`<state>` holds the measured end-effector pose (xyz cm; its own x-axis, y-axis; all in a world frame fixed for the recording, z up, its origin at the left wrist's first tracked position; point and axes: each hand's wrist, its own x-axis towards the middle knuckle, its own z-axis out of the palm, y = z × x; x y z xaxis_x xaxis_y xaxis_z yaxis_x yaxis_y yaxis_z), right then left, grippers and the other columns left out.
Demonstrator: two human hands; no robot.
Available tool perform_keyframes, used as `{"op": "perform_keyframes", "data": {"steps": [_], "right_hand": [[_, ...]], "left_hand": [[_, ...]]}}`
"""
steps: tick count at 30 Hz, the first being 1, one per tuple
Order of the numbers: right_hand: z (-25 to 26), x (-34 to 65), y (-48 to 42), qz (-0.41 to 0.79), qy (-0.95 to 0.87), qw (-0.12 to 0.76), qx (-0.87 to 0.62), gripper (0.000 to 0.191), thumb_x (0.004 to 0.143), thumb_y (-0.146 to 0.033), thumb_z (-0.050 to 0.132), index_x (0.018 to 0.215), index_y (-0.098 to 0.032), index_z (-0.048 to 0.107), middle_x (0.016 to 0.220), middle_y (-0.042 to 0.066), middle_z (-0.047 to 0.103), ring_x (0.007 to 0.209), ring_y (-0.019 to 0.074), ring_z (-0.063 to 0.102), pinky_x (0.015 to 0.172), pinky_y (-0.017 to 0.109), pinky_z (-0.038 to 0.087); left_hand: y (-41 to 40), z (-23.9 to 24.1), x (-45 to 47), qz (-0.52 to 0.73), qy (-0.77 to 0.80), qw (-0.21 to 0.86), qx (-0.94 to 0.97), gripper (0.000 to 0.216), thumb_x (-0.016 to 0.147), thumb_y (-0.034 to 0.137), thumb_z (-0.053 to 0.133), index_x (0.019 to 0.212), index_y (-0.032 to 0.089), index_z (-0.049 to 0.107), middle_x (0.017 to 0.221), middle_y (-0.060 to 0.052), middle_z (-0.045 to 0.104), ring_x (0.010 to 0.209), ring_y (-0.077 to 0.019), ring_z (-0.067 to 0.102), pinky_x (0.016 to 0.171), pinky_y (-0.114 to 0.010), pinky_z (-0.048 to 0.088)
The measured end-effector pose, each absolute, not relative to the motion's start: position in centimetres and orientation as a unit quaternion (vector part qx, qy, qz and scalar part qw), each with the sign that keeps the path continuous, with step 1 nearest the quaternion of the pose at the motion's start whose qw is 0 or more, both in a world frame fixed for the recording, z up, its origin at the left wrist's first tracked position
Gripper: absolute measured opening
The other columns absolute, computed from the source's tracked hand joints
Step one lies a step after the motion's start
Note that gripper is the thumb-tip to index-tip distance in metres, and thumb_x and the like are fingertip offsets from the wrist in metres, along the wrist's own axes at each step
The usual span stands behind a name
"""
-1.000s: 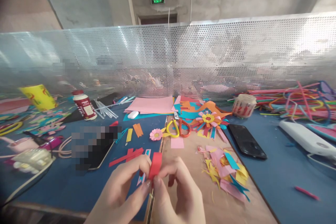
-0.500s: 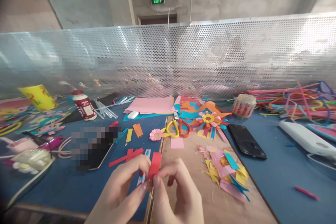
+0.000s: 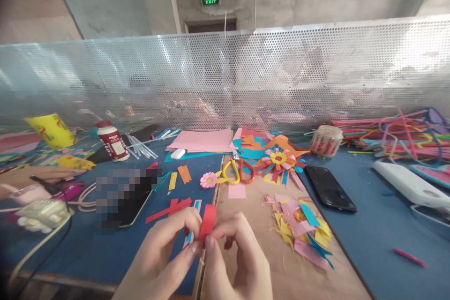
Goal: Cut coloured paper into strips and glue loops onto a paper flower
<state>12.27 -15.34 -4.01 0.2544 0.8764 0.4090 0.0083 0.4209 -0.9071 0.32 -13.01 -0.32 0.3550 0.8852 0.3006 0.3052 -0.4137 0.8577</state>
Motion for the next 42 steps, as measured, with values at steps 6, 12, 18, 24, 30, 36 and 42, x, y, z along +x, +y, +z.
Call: {"op": "perform_keyframes", "data": {"steps": [6,12,18,24,30,36,42], "right_hand": [[-4.2,12.1,-15.3,0.321,-0.512,0.674,-0.424,0.020,0.087,-0.032,0.049,0.070,-0.022,0.053,0.068,0.000,0.052,0.064,0.0148,0.044,0.060,0.029,0.036],[-4.2,12.1,-15.4,0.320,-0.513,0.670,-0.430,0.021,0.087,-0.033,0.048,0.069,-0.022,0.052,0.068,0.001,0.051,0.066,0.0157,0.045,0.060,0.029,0.036],[-4.4,12.2,-15.5,0.327,-0.513,0.666,-0.432,0.022,0.087,-0.033,0.048,0.069,-0.022,0.052,0.069,0.000,0.050,0.067,0.0154,0.046,0.062,0.029,0.036],[-4.2,12.6,-15.4,0.323,-0.518,0.657,-0.441,0.021,0.086,-0.034,0.049,0.068,-0.022,0.051,0.068,-0.001,0.049,0.065,0.0148,0.046,0.061,0.027,0.037],[-4.2,12.5,-15.4,0.321,-0.514,0.662,-0.442,0.022,0.084,-0.035,0.050,0.067,-0.021,0.052,0.066,0.001,0.051,0.064,0.0155,0.047,0.059,0.027,0.038],[-4.0,12.4,-15.5,0.311,-0.501,0.664,-0.460,0.023,0.083,-0.036,0.051,0.065,-0.021,0.052,0.065,0.000,0.048,0.063,0.0148,0.046,0.059,0.027,0.037],[-3.7,13.1,-15.2,0.304,-0.523,0.646,-0.466,0.022,0.080,-0.036,0.054,0.064,-0.021,0.053,0.063,0.000,0.049,0.061,0.0146,0.047,0.058,0.026,0.039]], "left_hand": [[-13.1,-0.3,0.2,0.394,0.411,0.353,0.742,0.009,0.079,0.023,0.044,0.071,0.020,0.045,0.069,0.001,0.051,0.068,-0.0138,0.049,0.066,-0.025,0.039],[-13.0,-0.5,0.3,0.397,0.418,0.332,0.747,0.008,0.078,0.020,0.047,0.070,0.020,0.046,0.068,0.001,0.053,0.067,-0.0139,0.048,0.064,-0.024,0.039],[-12.8,-0.7,-0.1,0.396,0.415,0.327,0.751,0.008,0.079,0.020,0.045,0.071,0.020,0.047,0.069,0.001,0.054,0.068,-0.0136,0.049,0.064,-0.023,0.039],[-12.7,-0.2,0.0,0.392,0.408,0.323,0.759,0.011,0.080,0.020,0.044,0.069,0.019,0.047,0.067,0.001,0.052,0.066,-0.0129,0.048,0.063,-0.023,0.038],[-12.9,-0.1,0.0,0.405,0.419,0.327,0.744,0.009,0.079,0.022,0.047,0.070,0.019,0.049,0.068,0.000,0.053,0.067,-0.0135,0.049,0.064,-0.024,0.038],[-12.6,0.0,-0.6,0.410,0.431,0.321,0.737,0.016,0.082,0.024,0.045,0.067,0.019,0.048,0.065,0.000,0.051,0.064,-0.0136,0.047,0.060,-0.023,0.038],[-12.4,0.3,-1.6,0.453,0.394,0.316,0.735,0.013,0.083,0.024,0.047,0.084,0.019,0.059,0.082,-0.004,0.061,0.078,-0.0166,0.057,0.069,-0.025,0.044]]}}
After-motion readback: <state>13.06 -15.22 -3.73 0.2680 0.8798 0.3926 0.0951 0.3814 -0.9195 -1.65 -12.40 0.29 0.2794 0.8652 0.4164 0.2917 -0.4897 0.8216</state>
